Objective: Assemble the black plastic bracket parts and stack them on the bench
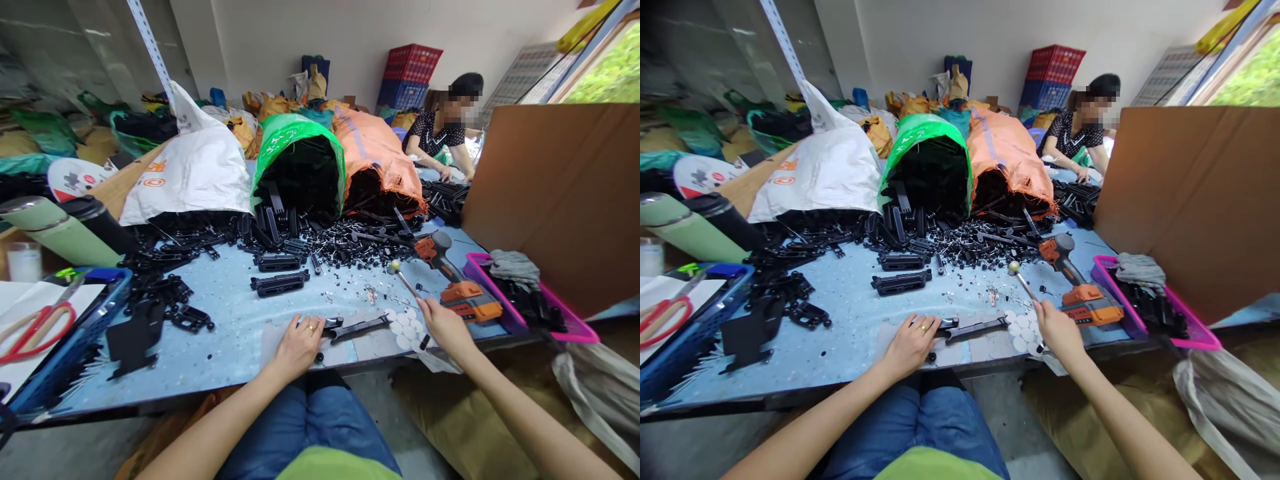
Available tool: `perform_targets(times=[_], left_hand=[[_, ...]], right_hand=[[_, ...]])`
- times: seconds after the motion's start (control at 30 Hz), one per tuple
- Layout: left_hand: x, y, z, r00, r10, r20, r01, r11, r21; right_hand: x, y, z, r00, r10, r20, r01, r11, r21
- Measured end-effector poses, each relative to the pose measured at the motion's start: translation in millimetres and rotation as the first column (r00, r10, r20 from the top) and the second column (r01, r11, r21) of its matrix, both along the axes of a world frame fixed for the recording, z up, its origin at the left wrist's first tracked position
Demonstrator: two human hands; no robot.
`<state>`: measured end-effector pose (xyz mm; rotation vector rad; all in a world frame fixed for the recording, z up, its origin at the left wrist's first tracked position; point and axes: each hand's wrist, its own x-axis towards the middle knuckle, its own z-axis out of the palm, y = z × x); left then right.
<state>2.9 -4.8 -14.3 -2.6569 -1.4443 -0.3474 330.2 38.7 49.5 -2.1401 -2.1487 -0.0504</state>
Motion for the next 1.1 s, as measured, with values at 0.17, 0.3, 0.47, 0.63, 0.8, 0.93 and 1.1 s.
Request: perform_targets(times=[0.17, 0.3, 0.47, 0.63, 0.8, 0.93, 1.1], left_hand=[[-2.9, 10.6, 3.1, 0.996, -0.076, -0.055, 0.075, 0.997, -0.017], [-2.8, 19.7, 8.3, 1.000, -0.006, -0.013, 0.006, 0.999, -0.032], [-19.6, -0.7, 34.9, 0.979, 0.086, 0.184, -0.089, 0.996, 0.007], [-22.1, -49.4, 70.9, 0.773, -0.172, 0.610, 0.169, 0.984, 0.063], [-2.9, -73.2, 43.0, 0.720, -0.239, 0.651, 0.124, 0.968, 0.218], [-7.8, -34.2, 15.2, 0.864, -0.115, 0.489, -0.085, 0.926, 0.368], [-42.2, 41.2, 20.7, 0.915, 0.333, 0.228, -0.356, 0.932, 0.067]], right_hand=[[-35.6, 23.1, -34.9, 0.815, 0.573, 0.084, -0.578, 0.796, 0.183], [-82.2, 28.4, -54.6, 0.641, 0.763, 0.079, -0.764, 0.625, 0.158], [-94.9, 20.5, -16.1, 0.497, 0.867, -0.031, -0.840, 0.490, 0.233], [-126.4, -28.2, 27.2, 0.068, 0.898, -0.434, -0.876, 0.262, 0.404], [-204.9, -52.4, -5.7, -0.160, 0.739, -0.655, -0.395, 0.560, 0.728], [-225.5, -3.1, -33.3, 0.231, 0.647, -0.726, -0.128, 0.760, 0.637], [-169.1, 59.9, -31.5, 0.557, 0.374, -0.742, 0.148, 0.834, 0.532]])
